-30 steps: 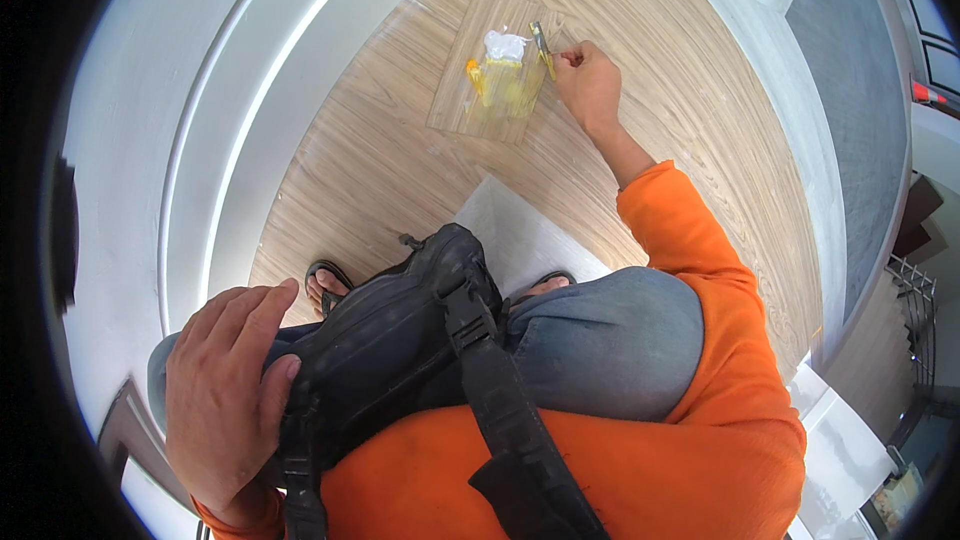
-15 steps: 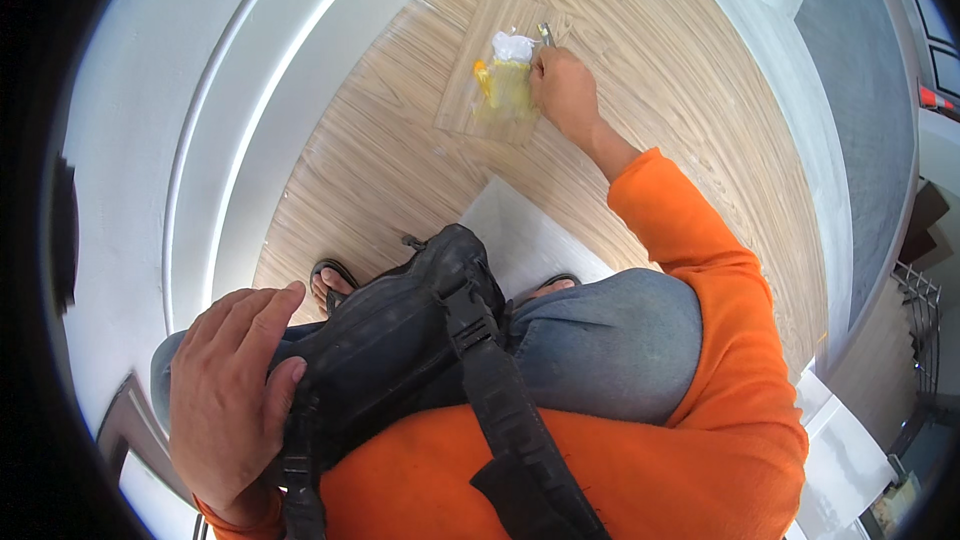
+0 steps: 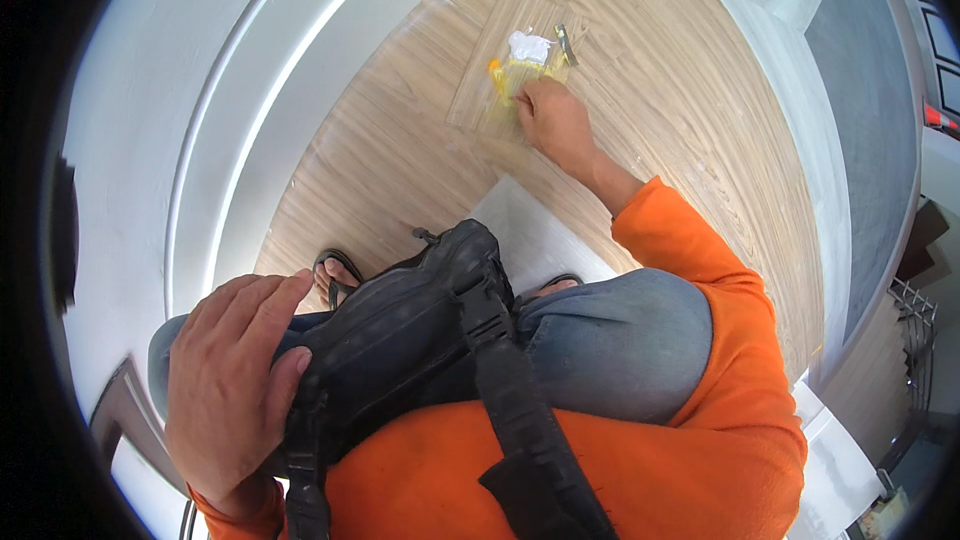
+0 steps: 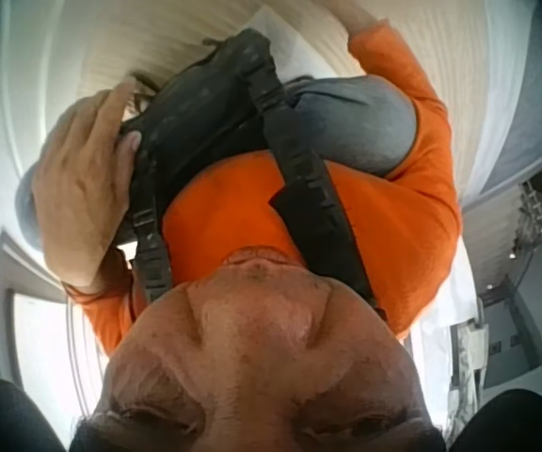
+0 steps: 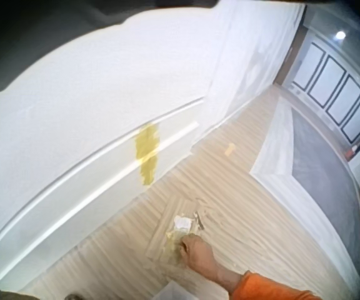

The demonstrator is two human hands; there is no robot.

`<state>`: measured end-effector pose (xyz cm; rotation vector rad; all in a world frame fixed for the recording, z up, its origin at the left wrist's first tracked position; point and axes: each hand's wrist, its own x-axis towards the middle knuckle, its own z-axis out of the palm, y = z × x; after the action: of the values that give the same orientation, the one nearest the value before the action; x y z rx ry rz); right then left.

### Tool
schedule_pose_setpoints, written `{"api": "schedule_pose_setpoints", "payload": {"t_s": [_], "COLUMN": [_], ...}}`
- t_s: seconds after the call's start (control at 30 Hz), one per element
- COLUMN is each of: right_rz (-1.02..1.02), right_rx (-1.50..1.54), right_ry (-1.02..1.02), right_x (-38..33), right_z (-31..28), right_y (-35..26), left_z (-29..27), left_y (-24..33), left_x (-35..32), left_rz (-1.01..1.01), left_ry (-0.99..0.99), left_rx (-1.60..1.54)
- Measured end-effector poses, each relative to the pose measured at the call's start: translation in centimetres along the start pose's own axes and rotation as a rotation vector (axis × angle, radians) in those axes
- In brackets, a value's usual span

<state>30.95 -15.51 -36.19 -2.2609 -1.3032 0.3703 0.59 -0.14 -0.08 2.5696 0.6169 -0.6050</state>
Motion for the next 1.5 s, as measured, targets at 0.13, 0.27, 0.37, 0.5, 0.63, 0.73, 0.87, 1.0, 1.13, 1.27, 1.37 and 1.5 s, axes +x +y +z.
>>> {"api": "schedule_pose_setpoints", "payload": {"t_s": [0.13,0.27,0.37,0.5,0.63,0.73,0.87,1.0,1.13,1.27,1.37,1.5], "right_rz": [-0.054,-0.181,-0.176,-0.075,0.316,0.589,0.544,0.408,0.611,0.559,0.493,0.443], "right_rx": [-0.02,-0.135,-0.062,-0.056,0.283,0.899,0.773,0.592,0.628,0.848,0.784,0.715], "right_ry": [0.056,-0.062,-0.061,-0.107,-0.13,-0.221,-0.157,0.327,1.042,1.038,1.083,1.163], "right_x": [3.0,2.5,1.3,1.1,2.5,6.2,12.6,19.0,19.1,16.5,16.4,18.5], "right_z": [-0.8,0.1,0.1,-0.9,-1.4,-3.4,-7.0,-6.9,0.8,6.2,7.4,5.7], "right_y": [-0.2,-0.4,-1.1,-1.0,-1.9,-1.8,-3.4,-2.7,-10.2,-12.9,-14.0,-15.2], "left_z": [0.0,-0.1,-0.4,-0.1,-0.9,-0.5,-1.0,-1.3,-2.1,-1.5,-1.0,-1.4], "left_y": [0.2,0.0,0.2,0.0,0.3,-0.1,0.3,0.4,0.3,-0.9,-1.7,-1.3], "left_x": [-0.1,-0.5,-0.6,-0.8,-1.2,-1.1,-0.5,-0.1,1.0,0.8,0.0,-0.9], "left_rz": [-0.005,-0.027,-0.05,-0.034,-0.034,0.025,0.076,0.156,0.173,0.113,0.038,0.004], "left_ry": [-0.009,-0.001,-0.012,0.004,0.001,0.018,0.021,0.028,0.041,0.003,-0.011,-0.007], "left_rx": [0.011,0.009,0.01,0.004,0.005,-0.033,-0.007,-0.02,-0.021,0.037,0.043,0.059]}}
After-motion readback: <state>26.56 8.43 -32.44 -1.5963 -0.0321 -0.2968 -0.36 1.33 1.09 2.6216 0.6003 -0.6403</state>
